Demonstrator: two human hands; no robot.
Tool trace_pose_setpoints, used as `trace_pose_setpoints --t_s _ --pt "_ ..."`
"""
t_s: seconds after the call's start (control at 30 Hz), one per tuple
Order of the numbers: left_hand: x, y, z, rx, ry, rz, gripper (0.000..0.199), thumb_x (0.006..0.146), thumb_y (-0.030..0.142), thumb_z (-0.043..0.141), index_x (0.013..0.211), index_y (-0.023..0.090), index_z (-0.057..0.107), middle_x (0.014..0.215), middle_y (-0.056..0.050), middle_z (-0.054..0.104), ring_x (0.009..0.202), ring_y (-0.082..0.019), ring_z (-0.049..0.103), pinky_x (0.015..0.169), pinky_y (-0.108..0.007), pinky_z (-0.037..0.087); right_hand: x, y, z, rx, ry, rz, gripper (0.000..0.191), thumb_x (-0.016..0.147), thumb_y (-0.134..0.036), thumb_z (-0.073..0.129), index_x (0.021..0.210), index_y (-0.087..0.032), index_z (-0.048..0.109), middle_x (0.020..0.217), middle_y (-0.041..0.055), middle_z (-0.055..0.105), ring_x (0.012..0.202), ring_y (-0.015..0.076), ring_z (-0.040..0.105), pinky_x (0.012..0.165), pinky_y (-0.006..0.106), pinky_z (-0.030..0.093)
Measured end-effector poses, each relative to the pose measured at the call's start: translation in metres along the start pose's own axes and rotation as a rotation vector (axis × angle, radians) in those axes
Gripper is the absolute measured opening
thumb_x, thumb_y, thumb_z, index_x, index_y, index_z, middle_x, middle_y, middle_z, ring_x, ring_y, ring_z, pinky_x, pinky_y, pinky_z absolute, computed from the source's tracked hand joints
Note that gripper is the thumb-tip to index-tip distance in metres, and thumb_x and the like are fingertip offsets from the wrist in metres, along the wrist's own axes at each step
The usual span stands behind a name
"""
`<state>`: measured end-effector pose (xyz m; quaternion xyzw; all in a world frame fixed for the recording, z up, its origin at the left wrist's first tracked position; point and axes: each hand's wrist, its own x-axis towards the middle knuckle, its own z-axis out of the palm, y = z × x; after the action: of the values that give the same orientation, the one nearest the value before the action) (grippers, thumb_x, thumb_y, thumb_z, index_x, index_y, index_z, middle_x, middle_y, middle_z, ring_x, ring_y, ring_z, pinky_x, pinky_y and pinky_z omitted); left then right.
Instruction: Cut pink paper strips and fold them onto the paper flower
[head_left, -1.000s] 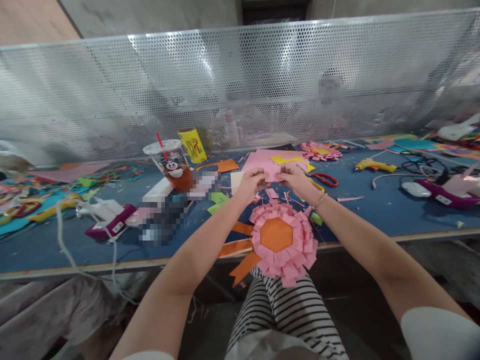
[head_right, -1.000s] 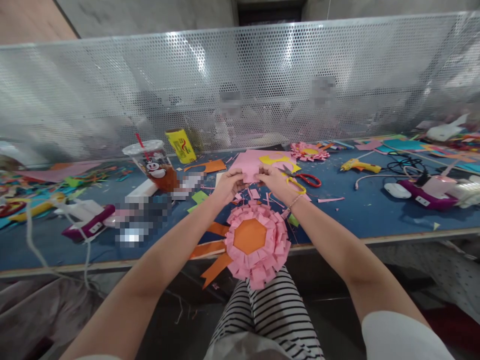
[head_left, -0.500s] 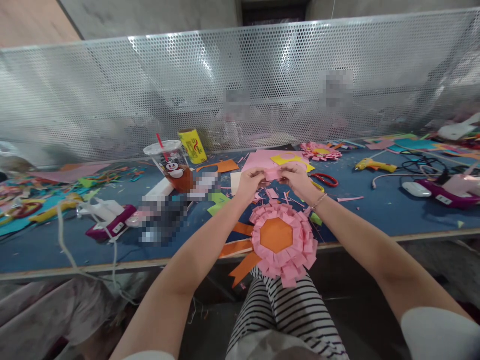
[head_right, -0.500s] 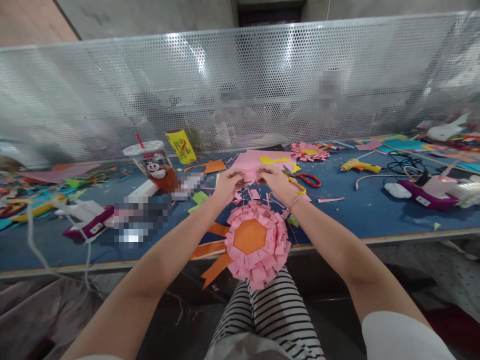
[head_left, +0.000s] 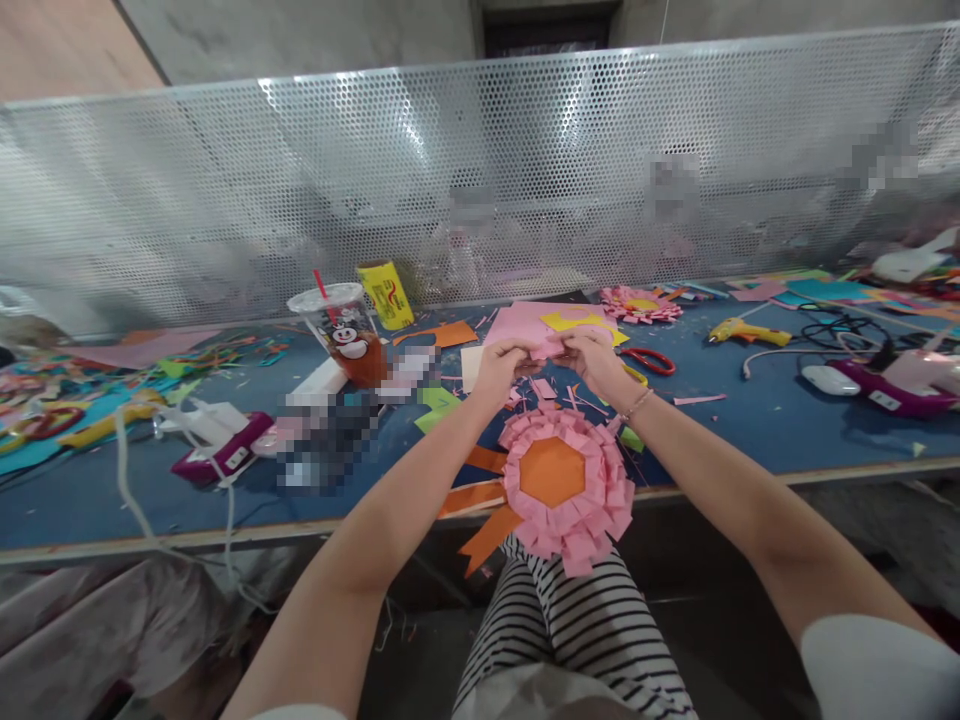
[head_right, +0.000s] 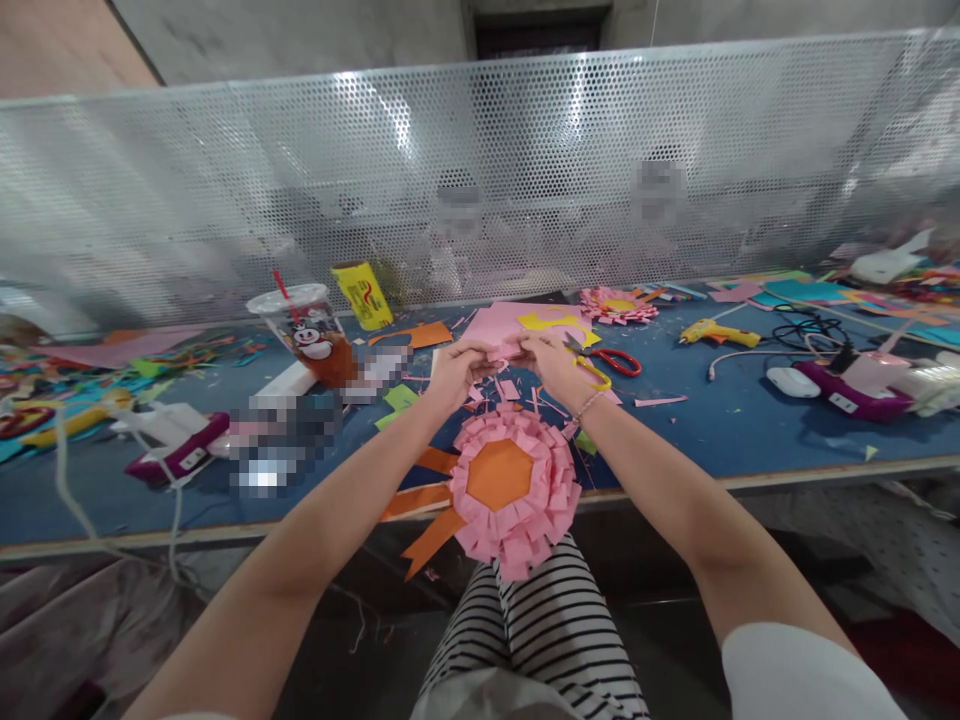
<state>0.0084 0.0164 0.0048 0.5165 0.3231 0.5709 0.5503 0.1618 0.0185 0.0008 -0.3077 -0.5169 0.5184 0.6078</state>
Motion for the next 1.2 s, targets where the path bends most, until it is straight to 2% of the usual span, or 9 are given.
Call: trace_pose_setpoints --t_s 0.17,0.3,0.73,1.07,1.2 --pt "0.0007 -0.0007 -0.0002 0.044 -0.008 0.034 0.023 0.057 0.023 0.069 0.075 0.013 0.06 0.065 0.0 0.063 0.058 -0.013 0.063 0.064 -0.028 0.053 0.0018 0.0032 -0.0005 -0.143 -0.07 -0.055 0.021 0.063 -0.032 0.068 0.078 -0.019 0.064 0.078 0.0005 0.063 0.073 0.0118 0.059 0.073 0.029 0.051" --pt "0.0012 -0.0012 -0.0006 0.06 0.016 0.057 0.034 0.054 0.022 0.074 0.083 0.014 0.058 0.068 0.001 0.062 0.06 -0.013 0.064 0.065 -0.029 0.054 0.0032 0.0047 -0.0008 -0.212 -0.054 -0.086 0.023 0.062 -0.031 0.069 0.081 -0.019 0.063 0.077 0.0006 0.063 0.072 0.0121 0.06 0.071 0.029 0.051" --pt "0.0014 -0.0025 -0.0009 0.111 0.038 0.063 0.027 0.06 0.02 0.07 0.083 0.014 0.058 0.067 -0.001 0.063 0.063 -0.015 0.065 0.068 -0.031 0.055 0.0032 0.0024 0.0002 -0.317 -0.045 -0.157 0.026 0.062 -0.028 0.067 0.085 -0.017 0.062 0.072 0.0006 0.063 0.064 0.0115 0.059 0.066 0.027 0.05" --pt "-0.0006 -0.0023 0.0023 0.2 0.059 0.128 0.021 0.065 0.018 0.065 0.084 0.012 0.058 0.066 0.0 0.062 0.063 -0.015 0.066 0.069 -0.031 0.055 0.0051 0.0052 -0.0018 -0.398 -0.048 -0.206 0.025 0.064 -0.024 0.063 0.086 -0.015 0.059 0.071 0.0005 0.061 0.064 0.0114 0.057 0.063 0.026 0.047" --pt "0.0002 -0.0025 0.0022 0.247 0.059 0.136 0.018 0.067 0.017 0.063 0.083 0.013 0.057 0.066 -0.001 0.063 0.064 -0.015 0.066 0.068 -0.03 0.054 0.0049 0.0055 -0.0017 -0.444 -0.009 -0.208 0.024 0.062 -0.021 0.062 0.085 -0.015 0.059 0.069 -0.0003 0.058 0.061 0.0105 0.055 0.06 0.026 0.046"
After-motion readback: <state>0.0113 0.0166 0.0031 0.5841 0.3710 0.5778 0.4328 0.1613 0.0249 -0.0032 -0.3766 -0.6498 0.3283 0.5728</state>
